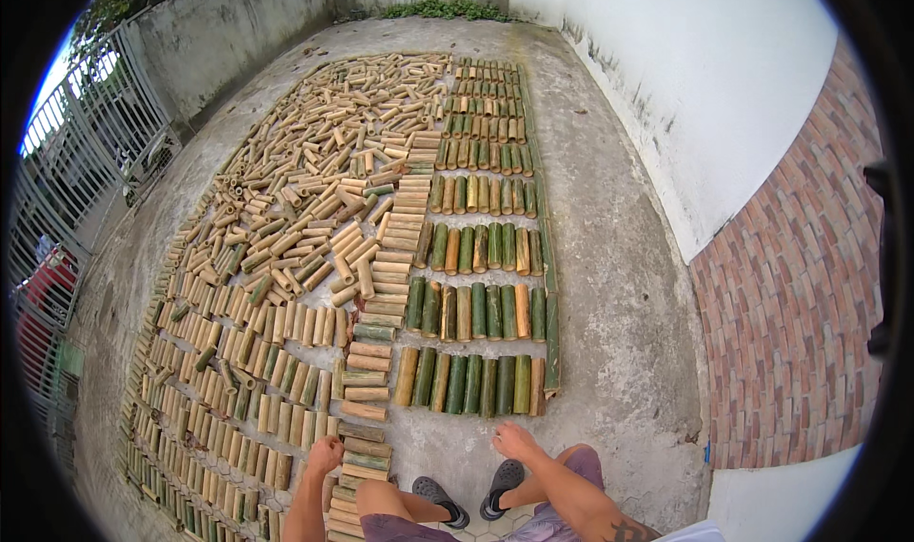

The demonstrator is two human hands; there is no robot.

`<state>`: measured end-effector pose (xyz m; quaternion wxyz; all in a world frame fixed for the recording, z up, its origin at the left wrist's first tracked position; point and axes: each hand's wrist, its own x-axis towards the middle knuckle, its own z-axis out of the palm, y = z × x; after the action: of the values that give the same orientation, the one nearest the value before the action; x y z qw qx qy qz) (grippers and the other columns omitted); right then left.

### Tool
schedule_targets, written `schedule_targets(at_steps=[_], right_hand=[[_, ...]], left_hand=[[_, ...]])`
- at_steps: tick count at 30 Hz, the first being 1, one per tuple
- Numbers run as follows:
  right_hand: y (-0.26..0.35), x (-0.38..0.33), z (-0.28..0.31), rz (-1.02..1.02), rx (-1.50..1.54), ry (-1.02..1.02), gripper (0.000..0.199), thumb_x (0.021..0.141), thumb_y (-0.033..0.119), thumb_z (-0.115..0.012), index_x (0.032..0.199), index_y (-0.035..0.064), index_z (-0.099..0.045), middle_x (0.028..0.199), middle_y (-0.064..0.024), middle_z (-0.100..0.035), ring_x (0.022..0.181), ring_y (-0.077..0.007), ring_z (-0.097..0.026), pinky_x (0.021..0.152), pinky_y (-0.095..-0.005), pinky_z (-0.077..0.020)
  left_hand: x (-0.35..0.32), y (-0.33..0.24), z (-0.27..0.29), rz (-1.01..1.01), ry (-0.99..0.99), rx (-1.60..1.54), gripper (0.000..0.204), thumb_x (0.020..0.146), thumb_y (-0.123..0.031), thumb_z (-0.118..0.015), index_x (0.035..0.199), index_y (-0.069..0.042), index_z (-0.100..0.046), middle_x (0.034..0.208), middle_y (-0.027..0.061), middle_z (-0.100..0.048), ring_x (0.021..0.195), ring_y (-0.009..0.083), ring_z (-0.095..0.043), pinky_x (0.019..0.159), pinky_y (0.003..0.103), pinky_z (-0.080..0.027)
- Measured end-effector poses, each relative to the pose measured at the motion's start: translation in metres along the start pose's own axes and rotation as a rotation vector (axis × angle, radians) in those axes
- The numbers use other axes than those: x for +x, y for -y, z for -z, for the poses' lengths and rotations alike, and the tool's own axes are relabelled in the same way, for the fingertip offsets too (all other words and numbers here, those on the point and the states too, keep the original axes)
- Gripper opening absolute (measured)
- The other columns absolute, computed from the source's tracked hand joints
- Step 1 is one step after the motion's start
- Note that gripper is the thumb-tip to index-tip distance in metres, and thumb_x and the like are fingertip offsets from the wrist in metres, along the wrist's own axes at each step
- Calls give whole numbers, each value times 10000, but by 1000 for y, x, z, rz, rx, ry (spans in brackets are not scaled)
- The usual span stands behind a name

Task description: The person repeatedly takes bamboo segments from a green bucket and arranges them in neat rows on a paved outdoor surface. They occasionally squat to adjust the alignment of the pieces and continue until the bucket is empty.

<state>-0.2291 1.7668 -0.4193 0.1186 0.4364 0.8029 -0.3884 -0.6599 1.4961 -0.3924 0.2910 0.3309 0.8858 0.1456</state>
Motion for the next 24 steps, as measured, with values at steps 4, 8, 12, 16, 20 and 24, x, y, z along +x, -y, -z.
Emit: schedule_targets(at_steps=[4,8,12,16,20,24], right_hand=[[40,-95,104,-53,-6,27,362,892,337,-603,1085,44,-691,1212,-205,-640,1140,-386,-601,963,-474,-491],[47,-162,159,-48,84,-35,358,872,354,-611,1035,51,-708,1115,-207,-687,1087,-381,-630,941,-466,-504],[66,-200,200,97,4,64,324,872,314,-631,971,19,-721,1029,-219,-708,987,-393,-662,847,-471,-517],[196,-212,286,608,15,204,308,924,251,-587,1051,-24,-645,1077,-204,-634,1020,-370,-617,872,-485,-488],[417,-302,388,1243,-81,116,292,914,255,-597,1026,-10,-648,1018,-198,-642,998,-366,-634,909,-452,-506],[587,-503,484,1483,-211,247,320,962,316,-574,1078,37,-681,1199,-182,-675,1041,-268,-666,919,-425,-530]], left_hand=[[-168,44,69,369,44,-71,349,844,-226,-634,1027,57,-723,808,185,-737,753,266,-735,710,388,-579],[-329,64,90,422,73,-254,369,944,-287,-592,1194,-30,-681,980,176,-683,851,206,-639,750,361,-516],[-508,20,35,625,-39,-544,348,980,-349,-567,1040,-34,-701,962,109,-661,754,197,-617,634,329,-516],[-592,-51,-31,754,-76,-692,297,993,-288,-551,1097,-30,-655,963,68,-637,724,154,-593,555,303,-484],[-662,-110,-88,840,-113,-836,297,998,-279,-555,1126,-27,-646,987,75,-647,749,164,-610,585,306,-497],[-742,-155,-138,926,-202,-991,301,1002,-271,-559,1156,-24,-637,1012,82,-656,774,175,-627,615,309,-509]])
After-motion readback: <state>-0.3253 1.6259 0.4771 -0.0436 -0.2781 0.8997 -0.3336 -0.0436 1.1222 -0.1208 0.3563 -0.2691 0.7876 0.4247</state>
